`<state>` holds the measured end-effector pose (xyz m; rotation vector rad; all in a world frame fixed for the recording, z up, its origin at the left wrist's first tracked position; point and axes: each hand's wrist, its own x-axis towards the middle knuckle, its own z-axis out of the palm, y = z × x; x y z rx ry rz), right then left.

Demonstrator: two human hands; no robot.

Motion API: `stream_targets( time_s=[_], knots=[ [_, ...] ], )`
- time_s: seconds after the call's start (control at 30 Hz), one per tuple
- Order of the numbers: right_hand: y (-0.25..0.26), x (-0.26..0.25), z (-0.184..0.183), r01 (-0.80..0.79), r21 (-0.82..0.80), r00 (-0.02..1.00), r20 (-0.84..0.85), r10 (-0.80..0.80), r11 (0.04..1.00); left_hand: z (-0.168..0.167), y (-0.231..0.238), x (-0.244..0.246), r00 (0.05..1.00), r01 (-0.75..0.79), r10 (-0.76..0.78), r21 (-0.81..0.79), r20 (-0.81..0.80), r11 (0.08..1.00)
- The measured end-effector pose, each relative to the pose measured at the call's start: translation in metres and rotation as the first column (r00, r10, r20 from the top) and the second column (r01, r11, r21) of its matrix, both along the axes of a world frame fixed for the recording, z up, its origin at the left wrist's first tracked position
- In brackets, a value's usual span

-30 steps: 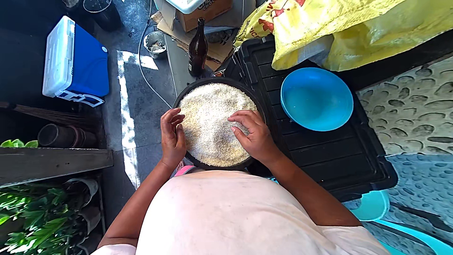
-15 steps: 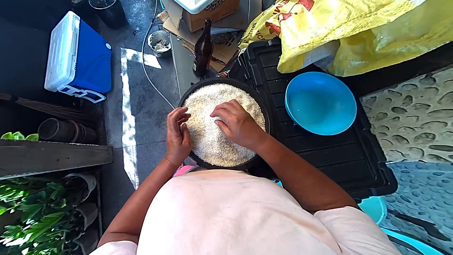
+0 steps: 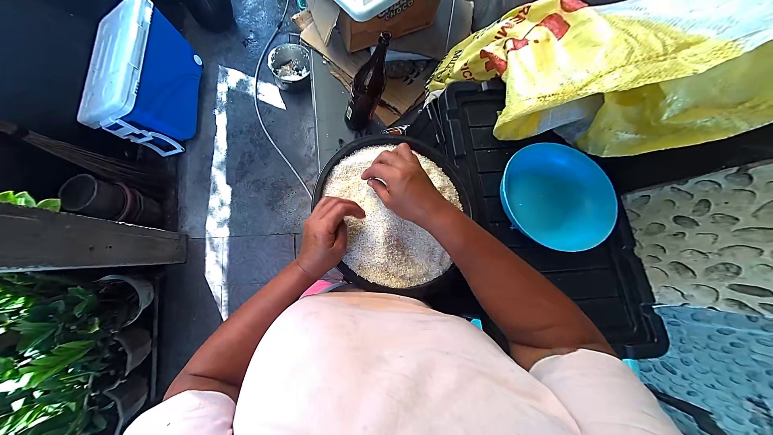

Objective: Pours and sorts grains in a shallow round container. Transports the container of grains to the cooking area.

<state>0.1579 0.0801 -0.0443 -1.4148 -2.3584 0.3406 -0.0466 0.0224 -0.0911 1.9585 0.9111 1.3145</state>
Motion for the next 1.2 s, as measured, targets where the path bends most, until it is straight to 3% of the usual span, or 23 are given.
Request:
stream_targets(
  time_s=[0.33, 0.57, 0.63, 0.73, 0.77, 0.83, 0.9, 0.97, 1.1, 1.2],
  knots=[
    [0.029, -0.014, -0.005, 0.020, -0.122, 0.991, 0.135, -0.003, 0.992, -0.001, 0.000, -0.002, 0.998, 0.018, -0.014, 0.055, -0.064, 0.998],
    [0.029, -0.025, -0.015, 0.014, 0.015, 0.965, 0.263, -0.018, 1.000, 0.001, 0.000, -0.002, 0.997, 0.025, -0.020, 0.071, -0.070, 0.997],
    [0.030, -0.021, -0.017, 0.013, 0.042, 0.986, 0.166, -0.020, 0.999, -0.001, 0.001, -0.003, 0.996, 0.036, -0.029, 0.076, -0.082, 0.996],
    [0.023, -0.007, -0.005, 0.073, -0.086, 0.963, -0.254, -0.093, 0.994, -0.003, 0.002, -0.003, 0.994, 0.045, -0.035, 0.096, -0.102, 0.994],
    [0.016, -0.003, 0.001, 0.084, -0.203, 0.887, -0.430, -0.166, 0.976, -0.004, 0.002, -0.003, 0.994, 0.046, -0.035, 0.096, -0.107, 0.994],
    [-0.004, 0.003, 0.016, 0.027, -0.477, 0.561, -0.720, -0.408, 0.878, -0.004, 0.002, -0.004, 0.993, 0.044, -0.034, 0.094, -0.113, 0.995],
    [-0.028, 0.010, 0.030, -0.082, -0.662, 0.230, -0.740, -0.632, 0.745, -0.005, 0.002, -0.004, 0.991, 0.049, -0.037, 0.086, -0.130, 0.995],
    [-0.052, 0.018, 0.036, -0.164, -0.732, 0.025, -0.673, -0.739, 0.661, -0.006, 0.002, -0.004, 0.989, 0.052, -0.041, 0.080, -0.140, 0.995],
    [-0.092, 0.028, 0.035, -0.247, -0.767, -0.147, -0.574, -0.805, 0.592, -0.006, 0.002, -0.005, 0.986, 0.061, -0.049, 0.073, -0.160, 0.995],
    [-0.112, 0.034, 0.033, -0.274, -0.766, -0.200, -0.546, -0.813, 0.582, -0.003, 0.001, -0.004, 0.983, 0.049, -0.034, 0.080, -0.179, 0.996]
  ],
)
